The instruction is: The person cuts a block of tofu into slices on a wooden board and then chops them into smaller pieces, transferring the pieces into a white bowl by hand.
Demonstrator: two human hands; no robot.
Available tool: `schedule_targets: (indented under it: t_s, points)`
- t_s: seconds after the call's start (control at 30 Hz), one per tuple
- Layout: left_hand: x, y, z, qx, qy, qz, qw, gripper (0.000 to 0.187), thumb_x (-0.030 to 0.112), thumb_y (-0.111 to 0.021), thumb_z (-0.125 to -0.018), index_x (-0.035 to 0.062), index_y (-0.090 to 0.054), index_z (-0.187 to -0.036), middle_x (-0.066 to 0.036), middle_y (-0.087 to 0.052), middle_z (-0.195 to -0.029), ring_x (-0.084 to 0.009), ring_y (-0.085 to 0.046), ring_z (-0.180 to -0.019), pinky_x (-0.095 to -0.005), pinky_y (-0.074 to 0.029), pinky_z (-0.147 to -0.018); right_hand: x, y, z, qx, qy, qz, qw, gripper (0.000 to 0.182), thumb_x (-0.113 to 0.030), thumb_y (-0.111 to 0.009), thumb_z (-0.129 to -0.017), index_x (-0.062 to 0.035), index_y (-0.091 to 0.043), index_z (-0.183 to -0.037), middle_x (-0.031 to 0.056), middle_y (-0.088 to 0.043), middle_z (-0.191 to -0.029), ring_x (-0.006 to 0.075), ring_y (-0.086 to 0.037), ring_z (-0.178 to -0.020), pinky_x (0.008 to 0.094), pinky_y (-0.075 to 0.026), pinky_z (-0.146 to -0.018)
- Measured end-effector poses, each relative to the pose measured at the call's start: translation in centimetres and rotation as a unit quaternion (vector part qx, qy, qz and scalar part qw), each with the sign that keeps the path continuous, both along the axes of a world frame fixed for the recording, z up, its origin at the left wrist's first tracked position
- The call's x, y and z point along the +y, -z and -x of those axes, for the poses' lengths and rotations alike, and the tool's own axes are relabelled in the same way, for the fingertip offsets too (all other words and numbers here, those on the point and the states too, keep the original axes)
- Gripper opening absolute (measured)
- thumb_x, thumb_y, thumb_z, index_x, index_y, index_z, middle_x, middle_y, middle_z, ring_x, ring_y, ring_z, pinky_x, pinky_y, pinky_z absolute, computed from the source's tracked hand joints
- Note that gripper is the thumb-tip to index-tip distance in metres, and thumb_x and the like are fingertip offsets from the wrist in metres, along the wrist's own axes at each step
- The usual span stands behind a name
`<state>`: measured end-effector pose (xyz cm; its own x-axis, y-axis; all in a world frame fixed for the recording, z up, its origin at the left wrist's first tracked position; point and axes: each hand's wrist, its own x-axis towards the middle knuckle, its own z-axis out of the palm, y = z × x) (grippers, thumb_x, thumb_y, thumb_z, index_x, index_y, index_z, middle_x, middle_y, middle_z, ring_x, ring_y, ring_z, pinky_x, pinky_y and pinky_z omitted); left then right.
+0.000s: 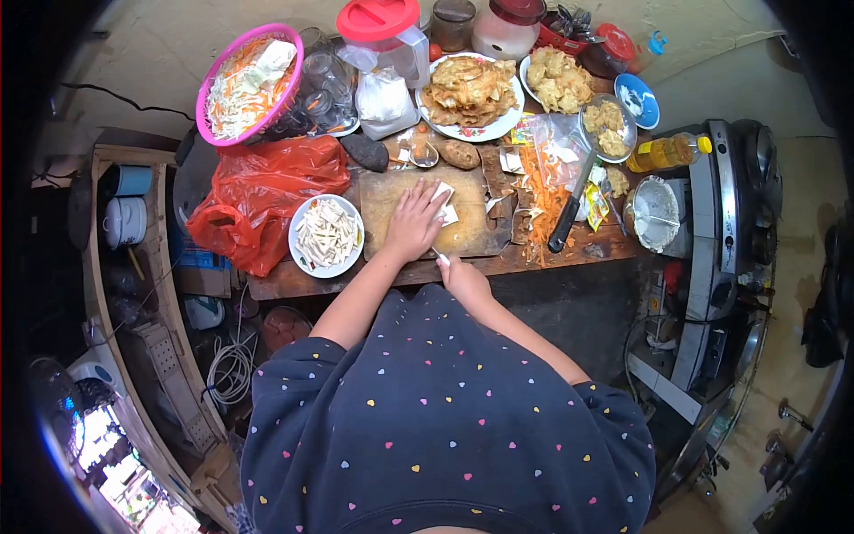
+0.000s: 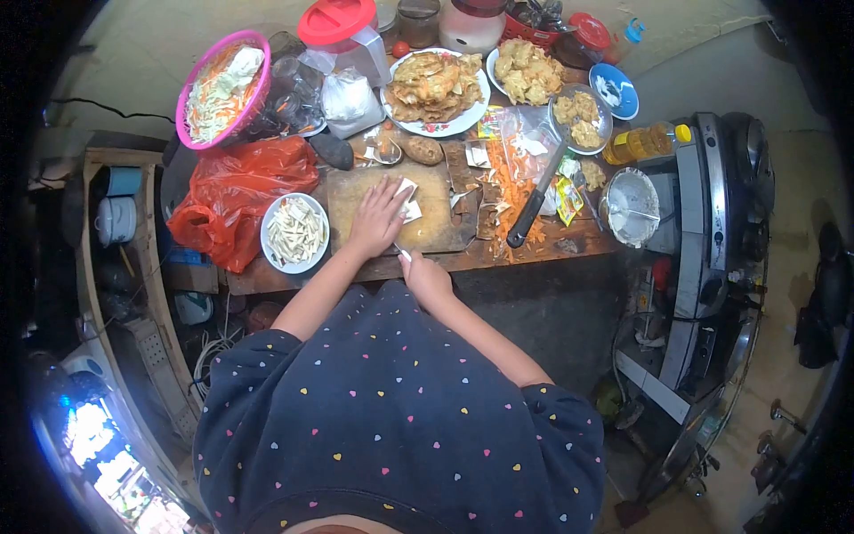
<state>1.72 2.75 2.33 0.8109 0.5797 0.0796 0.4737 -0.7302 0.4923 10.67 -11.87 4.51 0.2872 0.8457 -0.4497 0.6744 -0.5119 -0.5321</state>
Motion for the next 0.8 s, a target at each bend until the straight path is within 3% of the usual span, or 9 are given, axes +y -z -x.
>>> schedule_targets:
  t_s: [0.2,0.3,0.4,0.5,0.6,0.63,0.8]
  points:
    - [0.6,0.4,0.1,0.018,0.024,-0.014,0.999,0.053,0.027,-0.042,-0.090,0.0179,-0.036,-0.142,-0.010,-0.027,-0.151,-0.0362,-0.022,-0.139,-0.0542,-0.015,-0.111,0.2,0.6,0.3,0.001,0.008,0.007,1.000,0.043,-0.038,-0.041,-0.096,0.0016,-0.056,-0.088,0.0257,-0.063,-0.069,0.0425,-0.063,-0.066,0.0516,-0.050,-0.060]
    - [0.7,0.4,0.0,0.028,0.028,-0.017,0.999,0.053,0.028,-0.040,-0.091,0.0149,-0.036,-0.142,-0.011,-0.026,-0.151,-0.0357,-0.021,-0.139,-0.0531,-0.014,-0.112,0.2,0.6,0.2,-0.001,0.002,0.004,1.000,0.043,-0.038,-0.041,-0.096,0.0018,-0.056,-0.088,0.0263,-0.063,-0.071,0.0427,-0.063,-0.067,0.0518,-0.049,-0.061]
    - [-0.1,0.5,0.3,-0.051,-0.039,-0.013,0.998,0.053,0.025,-0.044,-0.090,0.0087,-0.037,-0.139,-0.015,-0.034,-0.146,-0.0366,-0.030,-0.135,-0.0505,-0.021,-0.109,0.4,0.6,-0.1,0.038,0.017,0.003,0.999,0.044,-0.037,-0.039,-0.097,0.0026,-0.057,-0.089,0.0279,-0.062,-0.074,0.0440,-0.062,-0.071,0.0522,-0.049,-0.065]
    - [-1.7,0.2,2.0,-0.110,-0.169,0.009,0.979,0.044,0.020,-0.052,-0.087,0.0034,-0.047,-0.128,-0.017,-0.049,-0.130,-0.0354,-0.046,-0.120,-0.0452,-0.034,-0.100,-0.1,1.1,-0.5,0.112,0.053,-0.017,0.992,0.045,-0.037,-0.038,-0.097,0.0030,-0.057,-0.090,0.0291,-0.062,-0.077,0.0456,-0.061,-0.076,0.0522,-0.047,-0.069]
    - [-3.0,0.0,4.0,-0.108,-0.238,0.044,0.964,0.032,0.018,-0.058,-0.084,0.0063,-0.056,-0.113,-0.010,-0.059,-0.112,-0.0302,-0.053,-0.106,-0.0410,-0.039,-0.092,-0.4,1.9,-0.7,0.148,0.071,-0.022,0.986,0.045,-0.037,-0.038,-0.097,0.0032,-0.057,-0.089,0.0295,-0.061,-0.078,0.0463,-0.060,-0.077,0.0521,-0.046,-0.070]
    - [-3.2,-0.3,4.3,-0.127,-0.221,-0.010,0.967,0.024,0.016,-0.062,-0.081,0.0062,-0.060,-0.103,-0.009,-0.062,-0.104,-0.0282,-0.055,-0.098,-0.0386,-0.041,-0.086,-0.4,1.7,-0.8,0.142,0.073,-0.016,0.987,0.046,-0.037,-0.038,-0.097,0.0032,-0.057,-0.089,0.0294,-0.061,-0.078,0.0462,-0.060,-0.076,0.0520,-0.046,-0.069]
    - [-4.0,-0.7,5.2,-0.118,-0.189,-0.020,0.975,0.022,0.017,-0.067,-0.078,0.0062,-0.064,-0.097,-0.007,-0.064,-0.104,-0.0271,-0.056,-0.097,-0.0369,-0.042,-0.084,-0.1,-0.1,-0.5,0.098,0.033,-0.017,0.994,0.046,-0.037,-0.038,-0.097,0.0029,-0.057,-0.088,0.0284,-0.061,-0.074,0.0454,-0.060,-0.072,0.0517,-0.047,-0.067]
